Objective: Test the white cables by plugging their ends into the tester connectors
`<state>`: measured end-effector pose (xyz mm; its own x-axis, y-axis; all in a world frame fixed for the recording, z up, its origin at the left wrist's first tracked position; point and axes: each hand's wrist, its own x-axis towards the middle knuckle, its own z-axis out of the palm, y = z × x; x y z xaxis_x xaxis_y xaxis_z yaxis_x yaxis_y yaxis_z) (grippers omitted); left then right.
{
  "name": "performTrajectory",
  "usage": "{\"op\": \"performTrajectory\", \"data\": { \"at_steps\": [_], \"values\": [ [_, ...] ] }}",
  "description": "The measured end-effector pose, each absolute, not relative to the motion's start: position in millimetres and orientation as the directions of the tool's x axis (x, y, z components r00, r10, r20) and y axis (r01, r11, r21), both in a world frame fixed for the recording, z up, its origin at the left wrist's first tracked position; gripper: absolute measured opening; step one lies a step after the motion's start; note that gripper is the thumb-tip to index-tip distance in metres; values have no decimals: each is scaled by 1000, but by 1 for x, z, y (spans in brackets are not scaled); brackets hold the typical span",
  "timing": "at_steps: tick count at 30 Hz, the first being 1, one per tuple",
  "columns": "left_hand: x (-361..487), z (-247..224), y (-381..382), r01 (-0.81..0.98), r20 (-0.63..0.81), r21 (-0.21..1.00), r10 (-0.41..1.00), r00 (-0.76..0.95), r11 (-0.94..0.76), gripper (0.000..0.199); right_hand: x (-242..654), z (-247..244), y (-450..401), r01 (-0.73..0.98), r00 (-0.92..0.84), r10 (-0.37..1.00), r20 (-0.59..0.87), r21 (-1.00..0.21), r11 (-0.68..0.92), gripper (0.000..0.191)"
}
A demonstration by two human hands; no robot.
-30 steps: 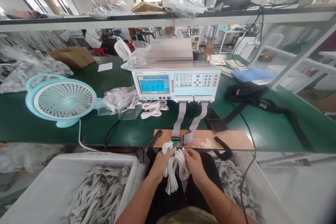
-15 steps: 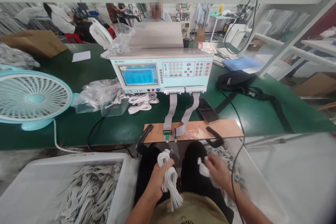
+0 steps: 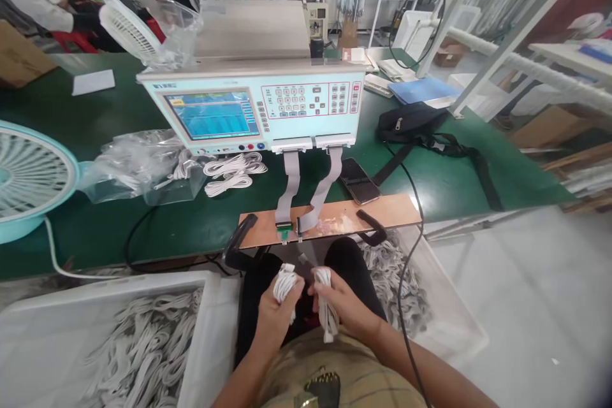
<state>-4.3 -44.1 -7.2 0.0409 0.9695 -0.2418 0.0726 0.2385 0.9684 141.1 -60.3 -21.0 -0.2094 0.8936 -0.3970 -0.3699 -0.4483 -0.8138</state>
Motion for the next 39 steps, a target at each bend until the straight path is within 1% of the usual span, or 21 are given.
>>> {"op": "performTrajectory", "data": {
  "at_steps": [1, 2, 4, 6, 7, 9, 11, 13, 14, 15, 16, 17, 19, 20, 22, 25, 28, 30, 33, 36, 39],
  "values": [
    [-12, -9, -48, 161, -139, 979, 986, 88, 123, 15, 143, -24, -59, -451, -194, 864, -464, -740, -499, 39],
    [-19, -11, -52, 231, -38, 973, 982, 186, -6, 15, 145, -27, -59, -514, -174, 843, -510, -683, -519, 40],
    [-27, -16, -60, 291, 103, 920, 877, 468, -263, 25, 145, -30, -56, -597, -134, 821, -555, -616, -514, 40],
    [-28, -21, -65, 297, 149, 838, 716, 682, -458, 36, 141, -31, -53, -644, -107, 813, -573, -583, -495, 37],
    [-26, -22, -67, 306, 153, 800, 668, 728, -516, 38, 139, -32, -51, -656, -97, 810, -579, -574, -489, 36],
    [-20, -24, -67, 317, 165, 772, 655, 738, -551, 34, 135, -35, -49, -643, -97, 797, -596, -574, -507, 33],
    [-15, -24, -64, 272, 198, 830, 713, 672, -487, 23, 133, -40, -49, -550, -107, 785, -610, -622, -558, 32],
    [-11, -24, -61, 208, 145, 934, 838, 526, -292, 12, 134, -44, -51, -326, -32, 839, -544, -787, -523, 35],
    [-10, -24, -59, 166, 66, 975, 903, 424, -149, 9, 136, -45, -52, -158, 33, 895, -445, -886, -435, 37],
    [-8, -24, -56, 108, -38, 994, 949, 313, 4, 10, 138, -45, -54, 31, 80, 950, -301, -952, -305, 39],
    [-7, -24, -54, 33, -149, 989, 967, 208, 145, 12, 141, -43, -56, 209, 79, 987, -138, -966, -152, 41],
    [-7, -24, -51, -54, -250, 965, 961, 117, 257, 15, 144, -40, -57, 346, 15, 1000, 6, -938, 0, 40],
    [-5, -23, -46, -221, -373, 906, 928, -8, 362, 18, 150, -32, -59, 467, -212, 963, 168, -848, 250, 35],
    [-5, -22, -43, -280, -407, 881, 912, -42, 381, 19, 152, -27, -59, 478, -322, 925, 199, -809, 341, 33],
    [-4, -19, -38, -350, -444, 849, 894, -63, 396, 21, 157, -19, -57, 485, -457, 857, 237, -742, 463, 30],
    [-1, -15, -34, -369, -466, 830, 883, -48, 418, 23, 159, -10, -52, 505, -512, 814, 275, -670, 544, 25],
    [2, -16, -32, -333, -445, 853, 894, -57, 403, 23, 154, -6, -44, 477, -439, 855, 274, -736, 481, 17],
    [4, -18, -29, -290, -418, 877, 906, -70, 382, 25, 148, -6, -36, 423, -289, 926, 244, -835, 352, 12],
    [4, -21, -21, -240, -388, 902, 917, -88, 359, 27, 138, -12, -21, 260, -55, 992, 114, -958, 125, 17],
    [3, -22, -10, -277, -363, 905, 925, -112, 322, 25, 130, -19, -5, 82, 45, 999, -29, -996, -32, 19],
    [3, -25, -3, -311, -353, 904, 923, -153, 294, 24, 126, -23, 4, 2, 95, 992, -87, -996, -87, 19]
  ]
}}
